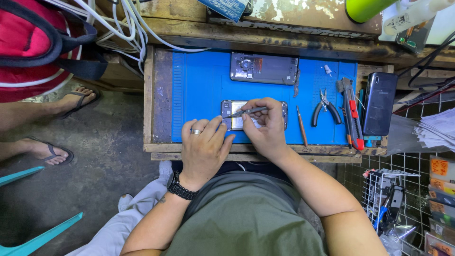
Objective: The person uses a screwdriver to remove screws from the internal frame of a disassembled smartphone. They then lift the battery to inspect the underside and briefly power on the device to check the screen. The person continues to unscrew components and manipulate internal parts on a blue work mat.
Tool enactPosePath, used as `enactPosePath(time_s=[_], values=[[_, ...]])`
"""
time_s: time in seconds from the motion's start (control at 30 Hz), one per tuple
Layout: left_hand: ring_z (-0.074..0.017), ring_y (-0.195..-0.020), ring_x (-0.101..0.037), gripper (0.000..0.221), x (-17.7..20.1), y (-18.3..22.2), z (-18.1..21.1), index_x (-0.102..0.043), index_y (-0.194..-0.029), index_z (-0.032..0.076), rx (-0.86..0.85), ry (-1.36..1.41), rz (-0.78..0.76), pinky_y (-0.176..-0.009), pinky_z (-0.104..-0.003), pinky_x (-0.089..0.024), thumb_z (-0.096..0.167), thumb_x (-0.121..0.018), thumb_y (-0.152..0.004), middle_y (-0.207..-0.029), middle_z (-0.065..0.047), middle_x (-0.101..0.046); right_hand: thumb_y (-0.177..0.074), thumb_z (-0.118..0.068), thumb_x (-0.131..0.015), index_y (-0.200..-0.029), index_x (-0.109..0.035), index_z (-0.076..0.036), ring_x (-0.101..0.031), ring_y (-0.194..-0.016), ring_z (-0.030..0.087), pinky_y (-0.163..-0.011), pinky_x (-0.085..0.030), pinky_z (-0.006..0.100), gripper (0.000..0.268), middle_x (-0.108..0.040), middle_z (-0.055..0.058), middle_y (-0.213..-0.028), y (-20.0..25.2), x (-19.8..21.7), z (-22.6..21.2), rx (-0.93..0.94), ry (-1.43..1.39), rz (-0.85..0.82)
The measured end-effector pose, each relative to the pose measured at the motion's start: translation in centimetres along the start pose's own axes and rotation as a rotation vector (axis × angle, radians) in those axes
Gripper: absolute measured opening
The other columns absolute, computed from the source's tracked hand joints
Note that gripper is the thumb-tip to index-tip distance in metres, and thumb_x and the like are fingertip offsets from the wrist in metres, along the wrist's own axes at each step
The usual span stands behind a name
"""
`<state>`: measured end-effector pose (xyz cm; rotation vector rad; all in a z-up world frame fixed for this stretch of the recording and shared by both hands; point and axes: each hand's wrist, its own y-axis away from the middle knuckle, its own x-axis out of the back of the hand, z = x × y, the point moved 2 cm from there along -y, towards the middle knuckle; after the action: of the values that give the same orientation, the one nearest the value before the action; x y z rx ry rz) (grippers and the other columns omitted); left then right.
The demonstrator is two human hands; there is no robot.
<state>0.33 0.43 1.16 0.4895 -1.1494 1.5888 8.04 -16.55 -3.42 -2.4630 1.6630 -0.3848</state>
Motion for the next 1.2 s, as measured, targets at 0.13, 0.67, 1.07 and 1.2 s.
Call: enactPosePath(time_s=[0.13,0.67,1.07,1.2], values=[[-0.0252,-0.103,-0.061,0.031,0.0,0.0,-0.1,-0.072,-0.107,0.003,-0.006,-0.003,-0.005,-0.099,-0.047,-0.041,0.025,-0.08,-0.086,-0.119,-0.01,-0.069,-0.094,0.009,-0.068,-0.121,-0.047,0.001,-0.071,-0.104,0.025,-0.09,-0.06,0.035,0.036,-0.066,0.017,-0.113,-1.4,-0.3,-3.3,0.226,0.337,-0.101],[-0.0261,-0.104,-0.06,0.03,-0.4,0.5,-0.3,-0.07,-0.107,0.006,0.031,0.023,0.036,-0.1,-0.049,-0.041,0.024,-0.08,-0.086,-0.113,-0.008,-0.066,-0.089,-0.018,-0.072,-0.092,-0.063,-0.006,-0.066,-0.068,0.029,-0.055,-0.05,0.043,0.015,-0.06,0.008,-0.079,-8.5,-1.6,-11.3,0.363,0.934,-0.705],[-0.0267,-0.104,-0.061,0.03,-0.7,0.4,-0.9,-0.07,-0.108,0.004,0.003,0.021,0.026,-0.099,-0.05,-0.042,0.022,-0.078,-0.086,-0.115,-0.01,-0.067,-0.083,-0.015,-0.068,-0.091,-0.058,-0.007,-0.066,-0.081,0.027,-0.066,-0.051,0.039,0.015,-0.062,0.008,-0.094,-8.1,-1.9,-11.6,0.471,0.878,-0.75],[-0.0272,-0.105,-0.061,0.029,-0.7,0.5,-1.0,-0.068,-0.108,0.004,0.009,0.054,0.029,-0.099,-0.05,-0.042,0.022,-0.079,-0.088,-0.116,-0.011,-0.066,-0.086,-0.02,-0.07,-0.09,-0.059,-0.009,-0.064,-0.071,0.025,-0.06,-0.049,0.04,0.016,-0.061,0.008,-0.087,-8.4,-2.3,-11.5,0.357,1.057,-0.803]])
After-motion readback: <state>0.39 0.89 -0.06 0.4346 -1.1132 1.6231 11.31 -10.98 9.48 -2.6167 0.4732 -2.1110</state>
